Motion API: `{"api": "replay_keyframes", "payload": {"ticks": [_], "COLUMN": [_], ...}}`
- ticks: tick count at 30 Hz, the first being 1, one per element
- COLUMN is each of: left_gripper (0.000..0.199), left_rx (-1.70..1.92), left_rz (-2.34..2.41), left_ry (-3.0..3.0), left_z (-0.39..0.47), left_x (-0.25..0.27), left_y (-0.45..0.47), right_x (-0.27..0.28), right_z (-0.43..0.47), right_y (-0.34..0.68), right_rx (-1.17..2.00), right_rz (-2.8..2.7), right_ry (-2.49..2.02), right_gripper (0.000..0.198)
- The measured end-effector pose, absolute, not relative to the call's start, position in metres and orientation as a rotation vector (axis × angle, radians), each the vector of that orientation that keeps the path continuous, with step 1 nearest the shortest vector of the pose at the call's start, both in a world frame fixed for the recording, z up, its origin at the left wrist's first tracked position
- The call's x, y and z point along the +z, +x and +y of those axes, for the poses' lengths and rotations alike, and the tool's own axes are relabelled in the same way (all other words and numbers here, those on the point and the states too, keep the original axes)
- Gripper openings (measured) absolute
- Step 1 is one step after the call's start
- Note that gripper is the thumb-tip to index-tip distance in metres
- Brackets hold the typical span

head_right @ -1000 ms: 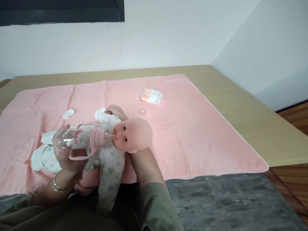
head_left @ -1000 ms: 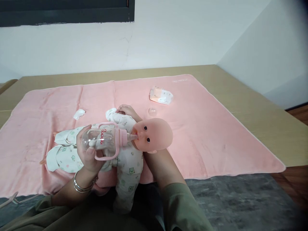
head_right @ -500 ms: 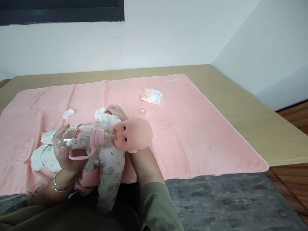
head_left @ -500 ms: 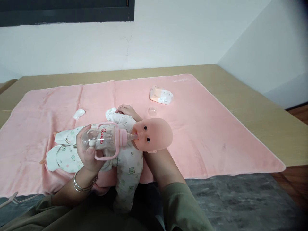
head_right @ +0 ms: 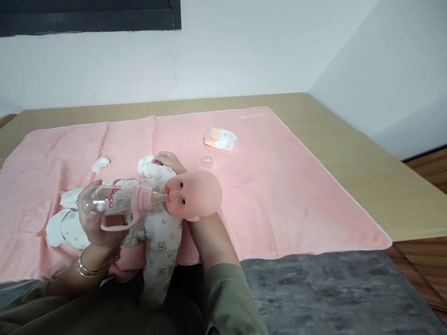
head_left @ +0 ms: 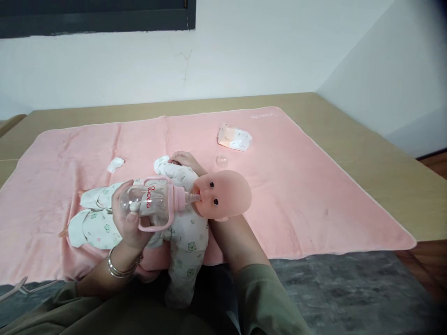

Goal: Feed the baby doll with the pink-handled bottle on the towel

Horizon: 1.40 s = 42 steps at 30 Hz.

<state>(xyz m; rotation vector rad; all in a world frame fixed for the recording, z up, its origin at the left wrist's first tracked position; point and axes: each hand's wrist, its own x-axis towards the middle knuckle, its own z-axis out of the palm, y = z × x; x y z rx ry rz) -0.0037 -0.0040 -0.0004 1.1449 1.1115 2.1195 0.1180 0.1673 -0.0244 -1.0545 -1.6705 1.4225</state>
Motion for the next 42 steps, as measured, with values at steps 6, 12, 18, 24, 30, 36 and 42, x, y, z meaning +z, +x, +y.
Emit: {"api": "replay_keyframes", "payload": {"ticks": [6,12,18,24,30,36,42], "left_gripper": [0.049,0.048,0.05,0.05,0.049,0.05,0.051], "left_rx": [2.113,2.116,2.107,2.107,2.108,2.118,2.123], "left_rz": [1.062,1.006,1.1,1.12,1.079,1.094,1.089], "left_ry": [1.162,1.158,1.162,1.151,1.155,1.155,1.169], "left_z": [-0.005,-0.005,-0.005,-0.004,-0.004,-0.004,-0.004], "left_x": [0.001,0.002,0.001,0.0,0.0,-0.001,-0.001], "left_y": [-0.004,-0.003,-0.004,-0.004,-0.004,-0.006,-0.005], "right_x": [-0.031,-0.033,-0.033,-0.033,-0.034,-0.034,-0.033], "right_z": [0.183,0.181,0.18,0.176,0.18,0.173,0.166], "right_y": [0.123,0.123,0.122,0.12,0.118,0.12,0.118], "right_rx": [1.519,1.547,1.529,1.555,1.631,1.506,1.479], "right_rz": [-1.704,-1.67,-1.636,-1.592,-1.572,-1.61,-1.574], "right_ry": [-0.943,-0.909,-0.915,-0.901,-0.913,-0.968,-1.011], "right_gripper": [0.037,0.032,0.033,0.044,0.043,0.041,0.038]}}
